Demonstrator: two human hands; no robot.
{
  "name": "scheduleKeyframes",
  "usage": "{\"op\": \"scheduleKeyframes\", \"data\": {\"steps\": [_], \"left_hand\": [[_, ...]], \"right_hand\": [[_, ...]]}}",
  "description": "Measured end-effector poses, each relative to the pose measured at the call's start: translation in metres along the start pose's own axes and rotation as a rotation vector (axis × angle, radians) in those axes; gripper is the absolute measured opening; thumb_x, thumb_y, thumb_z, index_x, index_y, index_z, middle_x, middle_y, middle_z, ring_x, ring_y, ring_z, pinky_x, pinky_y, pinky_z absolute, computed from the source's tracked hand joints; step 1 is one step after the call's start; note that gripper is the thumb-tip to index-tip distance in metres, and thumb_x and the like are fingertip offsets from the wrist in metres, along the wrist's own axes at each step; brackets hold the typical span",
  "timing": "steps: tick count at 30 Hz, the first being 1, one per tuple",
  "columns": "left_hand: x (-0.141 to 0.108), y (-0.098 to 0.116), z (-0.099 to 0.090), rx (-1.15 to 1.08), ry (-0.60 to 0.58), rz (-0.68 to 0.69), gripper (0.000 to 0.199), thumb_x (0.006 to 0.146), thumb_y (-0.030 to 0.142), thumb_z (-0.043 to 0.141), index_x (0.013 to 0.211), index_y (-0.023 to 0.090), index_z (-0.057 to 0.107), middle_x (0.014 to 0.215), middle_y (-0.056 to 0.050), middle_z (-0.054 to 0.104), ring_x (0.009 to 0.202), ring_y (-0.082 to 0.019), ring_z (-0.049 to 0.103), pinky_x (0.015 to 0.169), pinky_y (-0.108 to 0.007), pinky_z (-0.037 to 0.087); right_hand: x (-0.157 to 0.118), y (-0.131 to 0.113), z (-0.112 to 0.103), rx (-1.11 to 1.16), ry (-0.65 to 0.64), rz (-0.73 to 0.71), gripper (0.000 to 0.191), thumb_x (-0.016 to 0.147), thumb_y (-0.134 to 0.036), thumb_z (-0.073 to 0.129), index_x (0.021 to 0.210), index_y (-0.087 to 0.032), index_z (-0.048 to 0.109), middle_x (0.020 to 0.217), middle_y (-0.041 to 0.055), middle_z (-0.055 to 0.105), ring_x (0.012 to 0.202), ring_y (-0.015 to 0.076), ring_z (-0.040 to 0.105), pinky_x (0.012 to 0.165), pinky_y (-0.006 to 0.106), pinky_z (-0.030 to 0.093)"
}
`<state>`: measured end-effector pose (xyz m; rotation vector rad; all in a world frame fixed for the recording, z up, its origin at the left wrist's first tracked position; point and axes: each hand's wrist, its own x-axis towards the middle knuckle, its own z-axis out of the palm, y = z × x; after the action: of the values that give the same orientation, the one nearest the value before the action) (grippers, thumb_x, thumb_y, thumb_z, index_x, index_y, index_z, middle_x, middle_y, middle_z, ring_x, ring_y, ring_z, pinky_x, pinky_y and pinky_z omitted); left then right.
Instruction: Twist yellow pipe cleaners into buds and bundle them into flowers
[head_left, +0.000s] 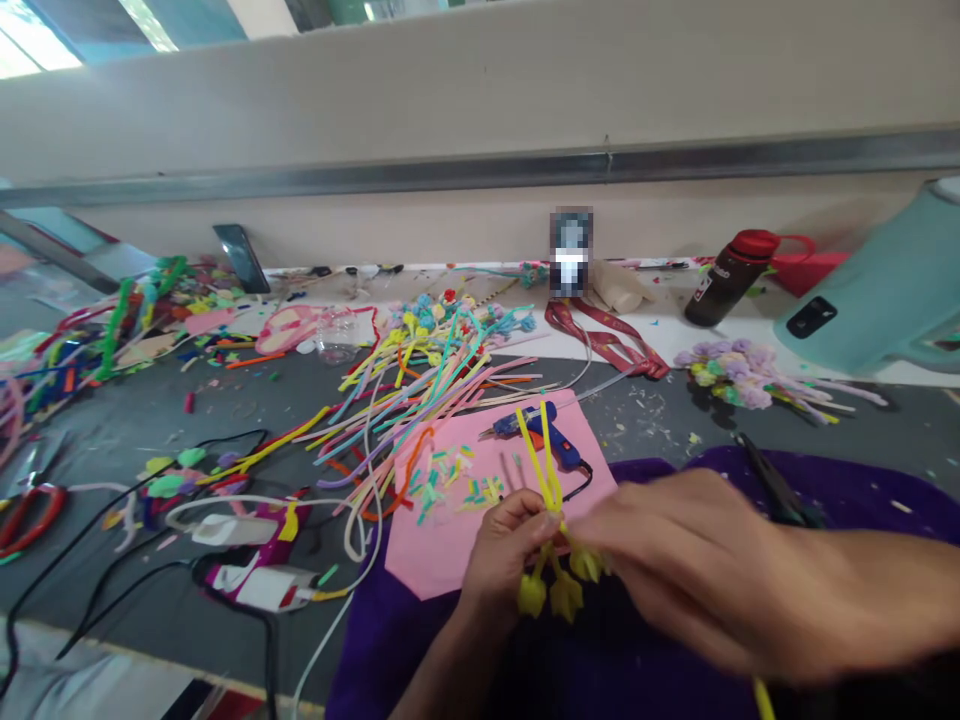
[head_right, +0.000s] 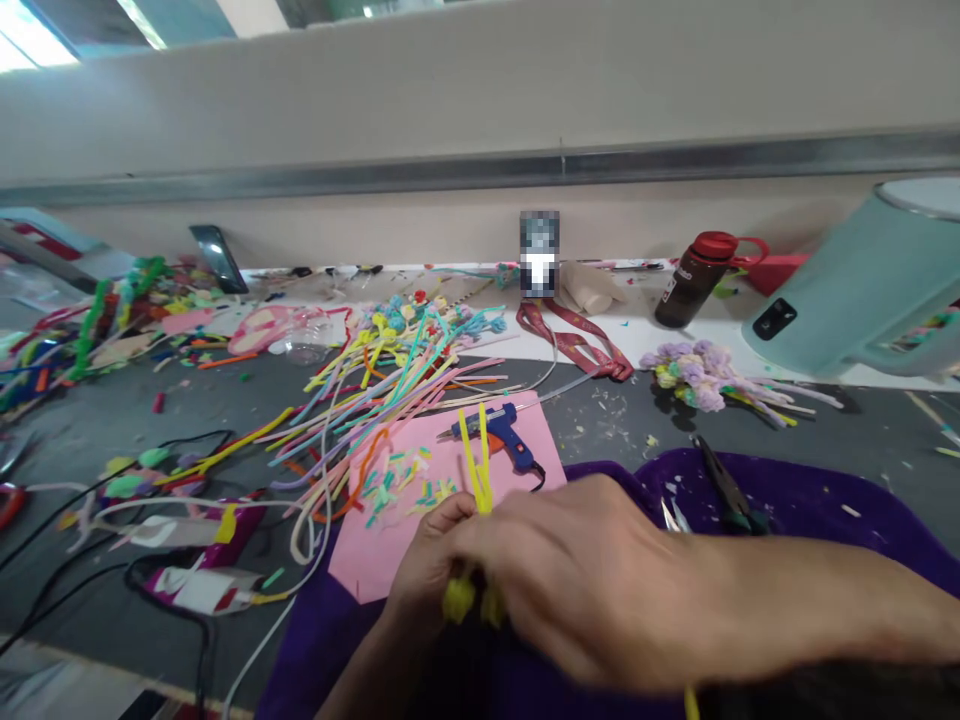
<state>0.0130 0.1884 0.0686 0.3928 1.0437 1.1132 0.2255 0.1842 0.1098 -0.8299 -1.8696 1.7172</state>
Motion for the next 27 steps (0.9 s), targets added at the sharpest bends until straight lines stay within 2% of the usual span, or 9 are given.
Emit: {"op": "scheduleKeyframes", "data": {"steps": [3,4,6,9,14,18,21,27], "left_hand": [[0.002,0.0,-0.001,0.013,-0.02,-0.013,0.027,0.057,0.028,0.077,0.066,0.014,0.056,0.05,0.0,0.062,0.04,-0.009,0.054,0.042,-0.017,0.039],[0.003,0.0,-0.002,0.026,-0.011,0.004,0.025,0.06,0.028,0.076,0.066,0.014,0.056,0.049,0.0,0.063,0.039,-0.008,0.053,0.04,-0.016,0.037],[0.005,0.001,-0.002,0.026,-0.012,0.005,0.024,0.062,0.028,0.074,0.067,0.013,0.056,0.05,-0.001,0.063,0.04,-0.01,0.055,0.037,-0.015,0.035],[0.008,0.002,-0.003,-0.027,-0.022,-0.007,0.025,0.062,0.028,0.074,0.066,0.014,0.053,0.049,0.0,0.062,0.039,-0.01,0.056,0.036,-0.015,0.036],[0.009,0.002,-0.004,-0.074,-0.073,-0.032,0.023,0.063,0.025,0.073,0.066,0.014,0.053,0.054,-0.002,0.065,0.039,-0.01,0.057,0.036,-0.015,0.037],[0.008,0.001,-0.004,-0.039,-0.084,-0.026,0.018,0.064,0.023,0.071,0.067,0.014,0.056,0.053,-0.002,0.064,0.043,-0.011,0.059,0.04,-0.017,0.041],[0.007,0.001,-0.003,-0.017,-0.052,-0.01,0.018,0.063,0.021,0.072,0.067,0.014,0.056,0.055,-0.001,0.064,0.045,-0.012,0.058,0.041,-0.018,0.041],[0.008,-0.002,-0.005,0.019,-0.006,0.027,0.019,0.067,0.025,0.07,0.066,0.014,0.055,0.054,0.0,0.063,0.041,-0.009,0.054,0.039,-0.016,0.036]], "right_hand": [[0.069,-0.017,-0.012,-0.252,0.0,-0.027,0.014,0.081,-0.023,0.055,0.089,-0.021,0.066,0.083,0.0032,0.065,0.075,0.0156,0.058,0.068,0.027,0.044],[0.083,-0.016,-0.015,-0.272,0.002,-0.023,0.014,0.082,-0.024,0.053,0.086,-0.019,0.066,0.078,0.0019,0.064,0.068,0.0132,0.057,0.064,0.025,0.043],[0.097,-0.01,-0.018,-0.173,0.007,0.034,0.02,0.085,-0.03,0.049,0.081,-0.017,0.064,0.071,0.0003,0.062,0.058,0.0095,0.054,0.054,0.021,0.041],[0.1,0.002,-0.023,-0.005,0.018,0.158,0.03,0.085,-0.04,0.048,0.077,-0.014,0.062,0.06,-0.0005,0.058,0.048,0.0076,0.05,0.044,0.019,0.035],[0.103,0.008,-0.022,0.067,-0.029,0.229,0.037,0.084,-0.046,0.047,0.072,-0.014,0.061,0.059,-0.0011,0.056,0.046,0.0058,0.049,0.041,0.017,0.033],[0.106,0.012,-0.012,0.107,-0.028,0.207,0.025,0.078,-0.039,0.059,0.072,-0.015,0.057,0.053,-0.0048,0.053,0.043,0.0046,0.046,0.041,0.017,0.033],[0.107,0.014,-0.006,0.134,0.008,0.178,0.022,0.073,-0.034,0.065,0.071,-0.015,0.054,0.051,-0.0059,0.052,0.043,0.0046,0.045,0.041,0.016,0.033],[0.112,0.017,-0.004,0.2,0.019,0.173,0.017,0.074,-0.029,0.062,0.071,-0.014,0.055,0.05,-0.0067,0.05,0.042,0.0044,0.045,0.042,0.016,0.033]]}}
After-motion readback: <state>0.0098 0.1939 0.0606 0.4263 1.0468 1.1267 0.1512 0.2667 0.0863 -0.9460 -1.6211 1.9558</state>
